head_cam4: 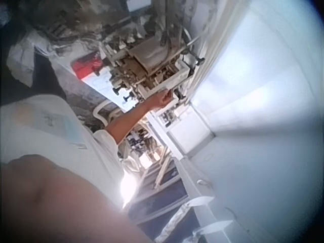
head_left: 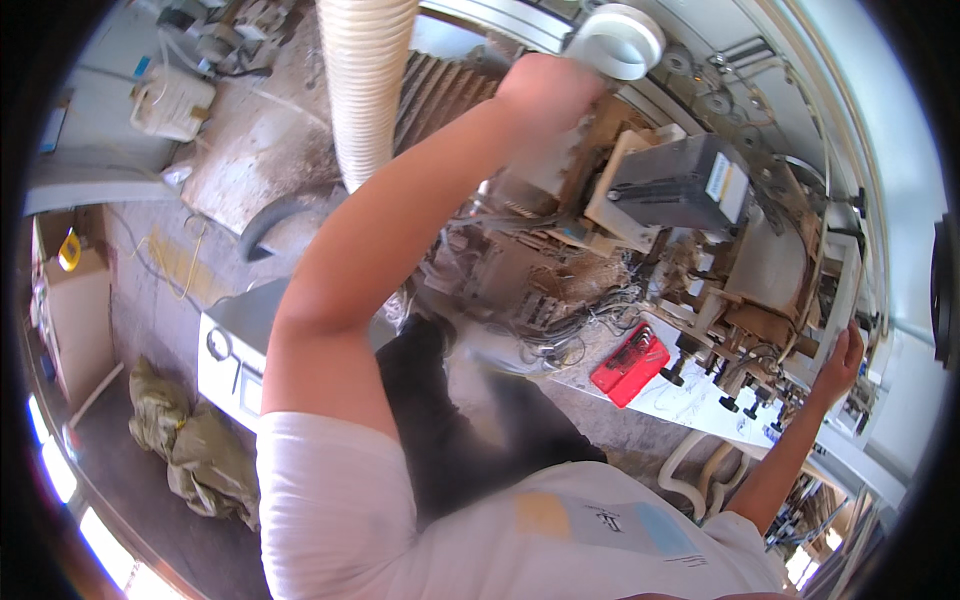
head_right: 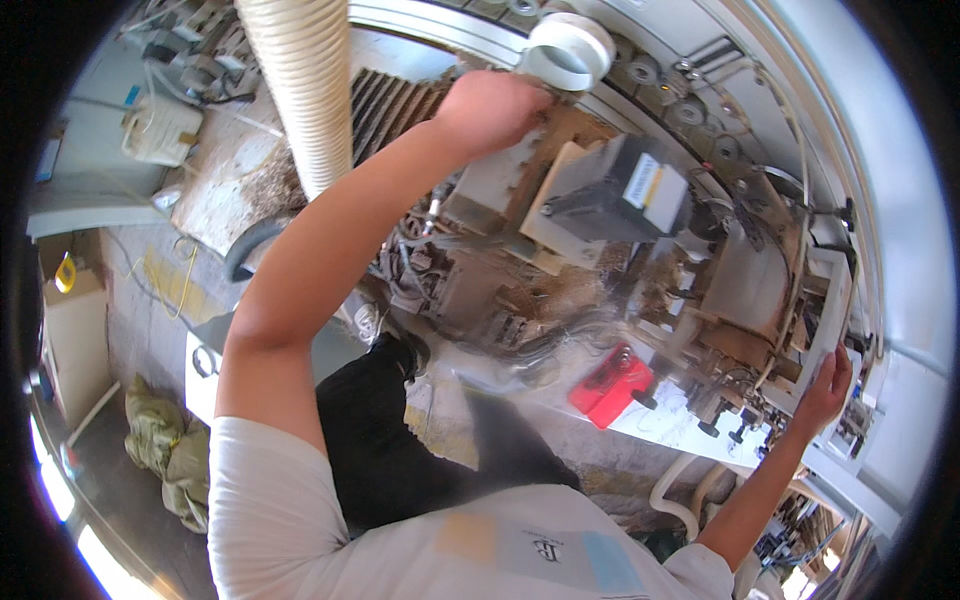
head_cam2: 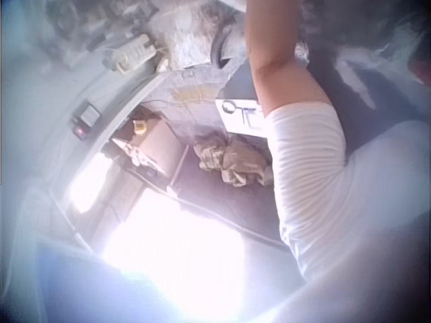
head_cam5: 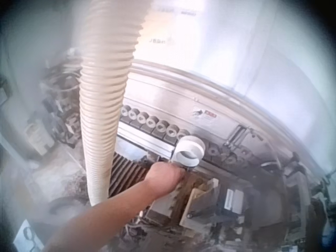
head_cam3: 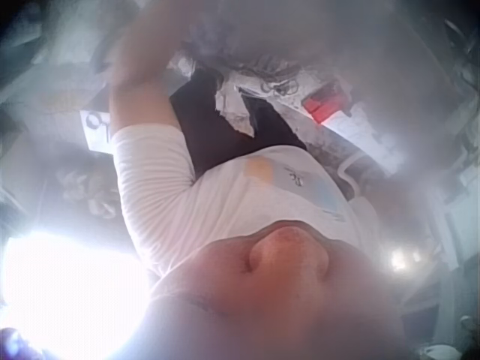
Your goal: The person unscrews and removes components from a woodworking machine using a screwdriver, operates the control panel, and then uses a screwdriver on a wooden panel held by another person.
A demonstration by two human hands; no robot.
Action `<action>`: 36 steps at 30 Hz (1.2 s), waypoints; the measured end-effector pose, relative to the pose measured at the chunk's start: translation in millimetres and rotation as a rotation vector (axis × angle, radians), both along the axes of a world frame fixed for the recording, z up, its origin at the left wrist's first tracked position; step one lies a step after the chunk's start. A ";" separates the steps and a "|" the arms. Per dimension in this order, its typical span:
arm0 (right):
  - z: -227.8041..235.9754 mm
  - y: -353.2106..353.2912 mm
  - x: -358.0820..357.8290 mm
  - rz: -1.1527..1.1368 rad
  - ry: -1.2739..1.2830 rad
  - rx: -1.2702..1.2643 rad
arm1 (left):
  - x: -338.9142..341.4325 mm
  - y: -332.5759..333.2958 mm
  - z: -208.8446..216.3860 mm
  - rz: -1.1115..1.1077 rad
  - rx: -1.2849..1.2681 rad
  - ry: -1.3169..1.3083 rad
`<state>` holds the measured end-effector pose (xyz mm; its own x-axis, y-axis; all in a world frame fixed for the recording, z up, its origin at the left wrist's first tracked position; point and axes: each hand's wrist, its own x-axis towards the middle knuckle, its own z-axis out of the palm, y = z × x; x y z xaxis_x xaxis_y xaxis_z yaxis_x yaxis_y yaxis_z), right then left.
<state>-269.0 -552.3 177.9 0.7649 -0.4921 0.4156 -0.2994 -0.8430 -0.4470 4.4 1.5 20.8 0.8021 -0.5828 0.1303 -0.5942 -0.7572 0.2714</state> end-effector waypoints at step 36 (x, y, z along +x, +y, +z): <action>1.6 -76.7 -6.3 0.106 0.063 -0.259 | -493.6 463.1 -104.3 1.326 0.426 0.304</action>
<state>-275.2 -629.0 179.4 0.8351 -0.2912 0.4668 -0.2237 -0.9549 -0.1955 -489.2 464.6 -83.5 0.7403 0.6587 -0.1344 0.6461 -0.7524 -0.1283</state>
